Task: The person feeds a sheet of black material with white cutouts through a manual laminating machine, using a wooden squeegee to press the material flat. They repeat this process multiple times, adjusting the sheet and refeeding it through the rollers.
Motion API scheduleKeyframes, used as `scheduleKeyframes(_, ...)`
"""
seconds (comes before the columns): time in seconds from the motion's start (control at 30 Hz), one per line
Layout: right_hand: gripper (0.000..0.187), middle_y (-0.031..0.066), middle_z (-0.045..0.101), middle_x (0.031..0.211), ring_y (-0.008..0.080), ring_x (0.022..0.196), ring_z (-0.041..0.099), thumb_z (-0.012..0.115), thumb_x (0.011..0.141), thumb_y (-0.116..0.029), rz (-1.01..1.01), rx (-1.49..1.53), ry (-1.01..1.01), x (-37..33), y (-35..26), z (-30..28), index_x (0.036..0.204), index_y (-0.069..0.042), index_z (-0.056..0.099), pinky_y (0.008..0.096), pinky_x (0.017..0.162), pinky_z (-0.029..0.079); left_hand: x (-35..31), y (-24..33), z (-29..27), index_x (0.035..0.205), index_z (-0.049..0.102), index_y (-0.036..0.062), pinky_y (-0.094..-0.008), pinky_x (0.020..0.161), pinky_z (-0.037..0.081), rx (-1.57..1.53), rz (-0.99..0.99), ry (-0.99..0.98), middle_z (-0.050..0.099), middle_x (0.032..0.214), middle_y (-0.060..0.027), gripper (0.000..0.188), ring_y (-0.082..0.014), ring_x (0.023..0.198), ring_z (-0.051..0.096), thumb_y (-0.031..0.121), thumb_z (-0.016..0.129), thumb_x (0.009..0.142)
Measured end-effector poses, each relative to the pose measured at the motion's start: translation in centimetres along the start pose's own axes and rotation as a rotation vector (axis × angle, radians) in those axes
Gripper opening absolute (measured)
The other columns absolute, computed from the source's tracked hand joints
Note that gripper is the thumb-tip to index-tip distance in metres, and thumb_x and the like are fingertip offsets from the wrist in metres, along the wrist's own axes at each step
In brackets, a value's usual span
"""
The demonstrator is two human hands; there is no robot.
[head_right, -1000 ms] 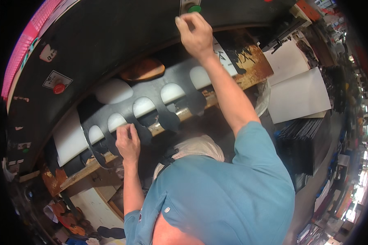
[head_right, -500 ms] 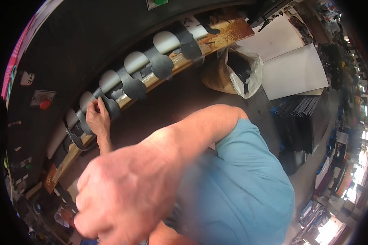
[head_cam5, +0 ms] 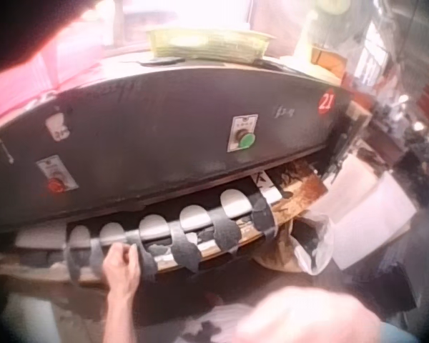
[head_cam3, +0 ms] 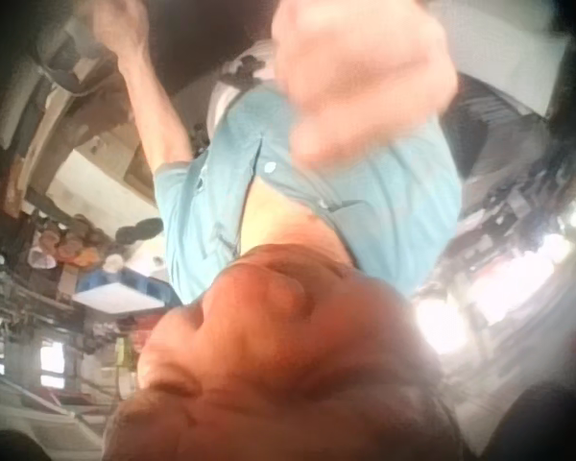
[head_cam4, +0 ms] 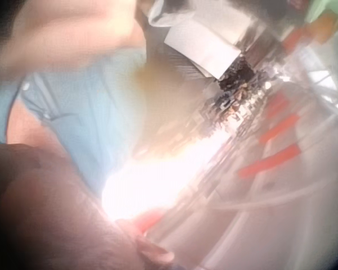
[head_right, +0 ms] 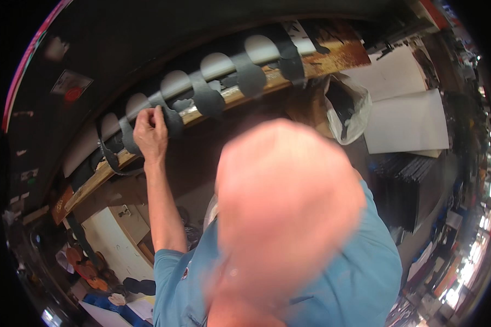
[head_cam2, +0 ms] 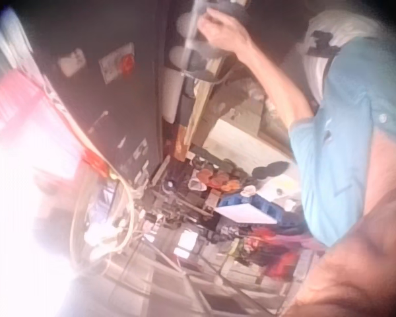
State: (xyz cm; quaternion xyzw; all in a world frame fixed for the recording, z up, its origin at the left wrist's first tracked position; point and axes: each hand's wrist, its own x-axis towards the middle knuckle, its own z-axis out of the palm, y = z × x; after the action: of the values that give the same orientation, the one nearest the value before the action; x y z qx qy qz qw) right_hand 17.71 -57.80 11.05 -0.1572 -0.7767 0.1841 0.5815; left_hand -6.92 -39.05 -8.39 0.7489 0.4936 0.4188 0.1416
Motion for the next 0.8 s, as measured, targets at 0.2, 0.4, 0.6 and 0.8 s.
scheduleKeyframes(0.2, 0.03, 0.0124, 0.073, 0.113, 0.0224, 0.101, 0.07, 0.076, 0.093, -0.009, 0.823, -0.512, 0.313, -4.5, 17.4, -1.5, 0.122, 0.001, 0.075, 0.0332, 0.093, 0.056, 0.2, 0.0, -0.3, 0.089, 0.066, 0.0036, -0.0405, 0.063, 0.053, 0.012, 0.049, -0.033, 0.066, 0.08, -0.0104, 0.015, -0.0275, 0.066, 0.065, 0.011, 0.076, 0.097)
scheduleKeyframes(0.4, 0.084, 0.0283, 0.057, 0.142, 0.0442, 0.136, 0.053, 0.087, 0.081, -0.041, 0.799, -0.766, -0.089, -3.1, 29.6, -3.2, 0.147, 0.003, 0.058, 0.0472, 0.114, 0.047, 3.2, 1.4, -3.1, 0.089, 0.065, 0.0017, -0.0423, 0.064, 0.052, -0.027, -0.099, -0.384, 0.067, 0.08, -0.0144, 0.016, -0.0328, 0.069, 0.067, 0.011, 0.074, 0.098)
scheduleKeyframes(0.6, 0.086, 0.0302, 0.051, 0.15, 0.0444, 0.131, 0.053, 0.087, 0.073, -0.037, 0.659, -0.727, -0.395, 1.6, 35.4, -4.4, 0.146, -0.002, 0.06, 0.0496, 0.113, 0.048, 13.5, -1.0, -2.8, 0.112, 0.075, -0.0042, -0.0464, 0.083, 0.057, -0.092, -0.018, -0.267, 0.075, 0.098, -0.0248, 0.019, -0.0397, 0.091, 0.074, 0.009, 0.064, 0.104)
scheduleKeyframes(0.8, 0.091, 0.0257, 0.045, 0.158, 0.0438, 0.133, 0.05, 0.085, 0.067, -0.029, 0.714, -0.524, -0.514, 3.3, 36.9, -6.3, 0.152, -0.01, 0.059, 0.0489, 0.114, 0.046, 22.8, -7.7, 4.6, 0.141, 0.061, -0.0092, -0.0504, 0.123, 0.038, 0.486, 0.093, -0.27, 0.055, 0.154, -0.0284, 0.043, -0.0457, 0.146, 0.049, 0.016, 0.061, 0.106)
